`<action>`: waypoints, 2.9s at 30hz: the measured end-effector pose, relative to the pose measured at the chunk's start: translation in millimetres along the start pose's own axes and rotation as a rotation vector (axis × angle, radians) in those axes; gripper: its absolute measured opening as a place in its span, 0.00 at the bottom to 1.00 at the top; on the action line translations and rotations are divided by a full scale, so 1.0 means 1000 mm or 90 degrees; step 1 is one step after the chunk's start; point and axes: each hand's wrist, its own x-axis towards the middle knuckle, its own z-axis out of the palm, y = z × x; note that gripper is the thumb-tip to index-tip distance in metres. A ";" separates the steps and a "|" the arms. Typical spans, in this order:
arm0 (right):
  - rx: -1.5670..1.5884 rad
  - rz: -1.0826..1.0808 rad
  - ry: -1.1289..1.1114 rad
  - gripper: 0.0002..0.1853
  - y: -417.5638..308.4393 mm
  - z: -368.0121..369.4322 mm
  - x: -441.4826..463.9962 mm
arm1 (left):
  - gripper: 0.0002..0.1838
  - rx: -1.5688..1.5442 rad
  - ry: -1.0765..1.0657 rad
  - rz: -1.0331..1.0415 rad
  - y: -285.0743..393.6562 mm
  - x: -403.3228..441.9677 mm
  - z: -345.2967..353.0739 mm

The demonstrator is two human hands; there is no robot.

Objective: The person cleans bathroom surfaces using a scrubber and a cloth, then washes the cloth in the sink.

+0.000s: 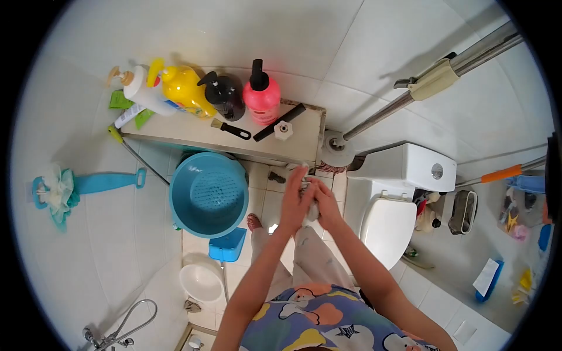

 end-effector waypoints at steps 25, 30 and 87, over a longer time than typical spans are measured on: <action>-1.168 -0.561 0.156 0.18 0.038 0.197 0.163 | 0.21 -0.024 0.227 -0.103 -0.072 0.082 -0.203; -0.979 -0.413 0.041 0.32 0.003 0.173 0.055 | 0.21 0.093 0.112 0.002 -0.068 0.106 -0.185; -1.211 -0.206 0.308 0.16 -0.107 0.026 0.104 | 0.17 0.305 -0.115 0.263 -0.104 0.146 -0.141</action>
